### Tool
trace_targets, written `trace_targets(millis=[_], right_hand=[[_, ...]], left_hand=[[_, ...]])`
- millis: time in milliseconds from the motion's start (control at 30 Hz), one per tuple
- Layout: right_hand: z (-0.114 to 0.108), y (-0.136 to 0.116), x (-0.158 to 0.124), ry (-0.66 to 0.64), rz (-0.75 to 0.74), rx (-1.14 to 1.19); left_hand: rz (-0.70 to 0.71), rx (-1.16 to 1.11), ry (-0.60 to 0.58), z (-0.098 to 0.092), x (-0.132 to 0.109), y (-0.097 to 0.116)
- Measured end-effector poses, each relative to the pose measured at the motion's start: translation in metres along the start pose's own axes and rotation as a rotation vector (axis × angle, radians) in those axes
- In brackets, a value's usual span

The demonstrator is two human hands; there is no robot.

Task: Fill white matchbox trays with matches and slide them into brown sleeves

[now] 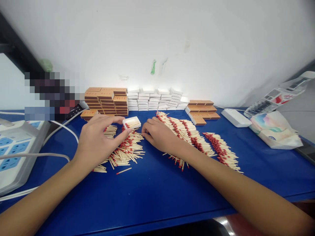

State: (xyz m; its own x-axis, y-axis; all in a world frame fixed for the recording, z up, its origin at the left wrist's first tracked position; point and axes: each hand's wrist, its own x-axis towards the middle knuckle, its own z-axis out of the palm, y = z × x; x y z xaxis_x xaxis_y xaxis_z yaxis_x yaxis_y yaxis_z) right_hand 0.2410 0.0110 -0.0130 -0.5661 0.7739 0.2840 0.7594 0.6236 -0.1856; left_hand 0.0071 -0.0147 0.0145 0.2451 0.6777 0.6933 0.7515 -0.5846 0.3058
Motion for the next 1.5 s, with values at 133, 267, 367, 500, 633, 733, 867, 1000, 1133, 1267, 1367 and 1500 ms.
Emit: trace_targets(millis=[133,267,367,500,633,733,867,1000,1133,1267,1367,1500], right_hand=[[-0.003,-0.001,-0.002,-0.027,-0.012,-0.053],[-0.007,-0.003,-0.004,-0.073,0.003,-0.051],[-0.007,-0.004,-0.005,-0.043,0.02,-0.004],[-0.005,-0.003,-0.004,-0.032,-0.012,0.022],[-0.01,0.0,-0.007,-0.006,-0.018,0.063],[-0.016,0.004,-0.011,0.015,0.009,0.066],[-0.02,0.008,-0.013,-0.012,0.048,0.022],[-0.021,0.007,-0.015,-0.015,0.053,-0.024],[-0.023,0.003,-0.016,-0.027,0.045,0.011],[-0.026,-0.002,-0.014,-0.098,0.061,-0.001],[-0.027,-0.002,-0.014,-0.139,0.083,-0.042],[-0.032,0.004,-0.016,-0.112,0.078,-0.053]], left_hand=[[0.001,-0.005,-0.012,0.0,0.0,-0.001],[-0.002,0.012,-0.004,0.0,0.001,-0.002],[0.008,0.006,-0.008,0.001,0.0,-0.002],[-0.006,-0.005,-0.024,0.0,0.0,-0.002],[-0.004,0.0,-0.026,0.0,0.0,-0.002],[-0.001,0.011,-0.026,0.0,0.0,-0.002],[0.006,0.012,-0.015,0.001,-0.001,-0.001],[0.012,0.003,-0.019,0.0,-0.001,-0.002],[0.007,0.007,-0.035,0.0,-0.001,-0.002],[0.016,0.019,-0.04,0.001,-0.001,-0.001],[0.024,0.017,-0.037,0.002,-0.002,-0.001],[0.034,0.014,-0.044,0.003,-0.003,-0.002]])
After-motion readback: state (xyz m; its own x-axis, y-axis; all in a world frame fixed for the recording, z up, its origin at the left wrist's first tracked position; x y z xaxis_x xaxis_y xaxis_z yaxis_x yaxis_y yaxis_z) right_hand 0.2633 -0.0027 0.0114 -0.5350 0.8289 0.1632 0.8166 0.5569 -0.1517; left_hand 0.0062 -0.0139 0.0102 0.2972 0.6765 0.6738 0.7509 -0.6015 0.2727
